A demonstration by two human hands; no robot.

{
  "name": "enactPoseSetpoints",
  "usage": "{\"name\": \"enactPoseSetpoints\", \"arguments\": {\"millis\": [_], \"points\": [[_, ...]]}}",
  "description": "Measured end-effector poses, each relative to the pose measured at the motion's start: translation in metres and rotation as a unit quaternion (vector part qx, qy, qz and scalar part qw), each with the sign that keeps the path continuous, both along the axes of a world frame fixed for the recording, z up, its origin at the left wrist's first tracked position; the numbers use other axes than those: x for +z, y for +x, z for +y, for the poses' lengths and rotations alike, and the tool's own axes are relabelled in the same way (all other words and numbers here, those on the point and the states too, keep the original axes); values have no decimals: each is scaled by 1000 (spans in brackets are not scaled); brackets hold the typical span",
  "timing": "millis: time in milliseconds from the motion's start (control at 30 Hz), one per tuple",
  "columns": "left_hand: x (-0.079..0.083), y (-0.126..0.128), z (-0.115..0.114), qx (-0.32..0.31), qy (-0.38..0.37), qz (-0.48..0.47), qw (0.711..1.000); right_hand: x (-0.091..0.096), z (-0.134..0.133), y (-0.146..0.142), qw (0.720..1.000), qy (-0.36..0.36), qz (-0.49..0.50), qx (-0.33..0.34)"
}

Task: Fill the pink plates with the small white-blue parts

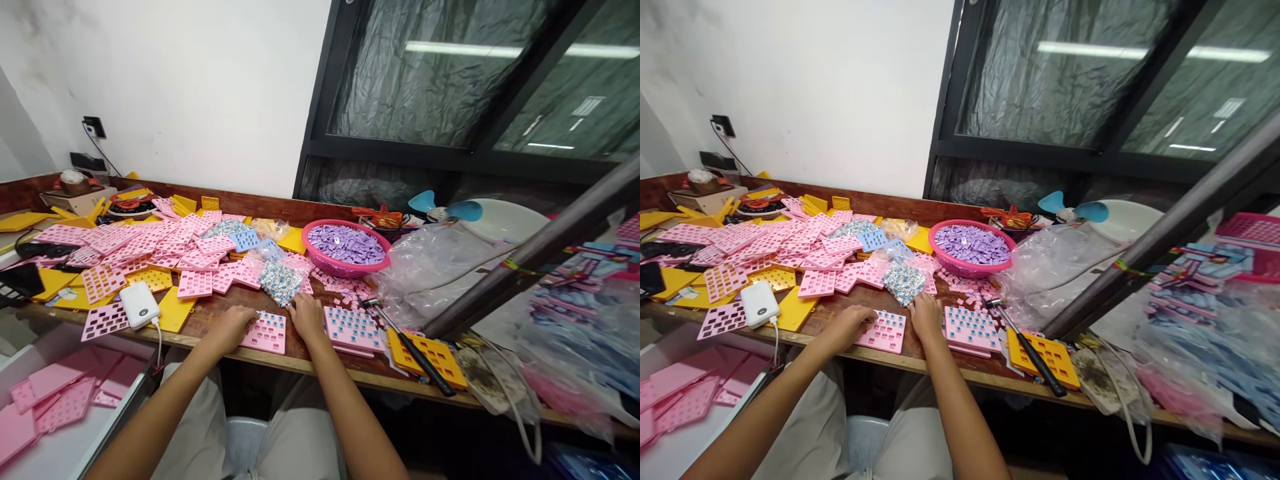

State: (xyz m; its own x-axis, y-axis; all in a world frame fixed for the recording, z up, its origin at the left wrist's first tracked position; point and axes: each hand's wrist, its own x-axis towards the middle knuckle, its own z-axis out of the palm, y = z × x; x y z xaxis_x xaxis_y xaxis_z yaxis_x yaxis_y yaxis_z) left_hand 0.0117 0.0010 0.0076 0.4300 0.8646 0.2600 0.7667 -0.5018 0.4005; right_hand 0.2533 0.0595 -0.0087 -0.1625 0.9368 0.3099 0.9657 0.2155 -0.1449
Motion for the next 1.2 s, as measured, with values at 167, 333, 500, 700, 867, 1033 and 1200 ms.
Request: {"name": "enactPoseSetpoints", "arguments": {"millis": [167, 333, 500, 700, 867, 1033, 1200], "points": [[4, 3, -1, -29, -9, -9, 999, 3, -11, 2, 992, 21, 117, 49], [1, -1, -1, -20, -8, -36, 999, -2, -35, 5, 960, -17, 243, 138], [13, 2, 8, -43, -40, 17, 998, 6, -43, -5, 935, -27, 260, 238], [20, 4, 11, -25, -56, -11, 998, 16, -35, -32, 960, -46, 113, 251], [8, 1, -2, 44, -16, -6, 999, 21, -33, -41, 963, -52, 29, 265], [-12, 5, -26, 44, 109, 68, 991, 29, -38, -46, 964, -41, -38, 260], [-24, 2, -42, 42, 152, 69, 985, 46, -37, -58, 962, -64, -113, 240]]}}
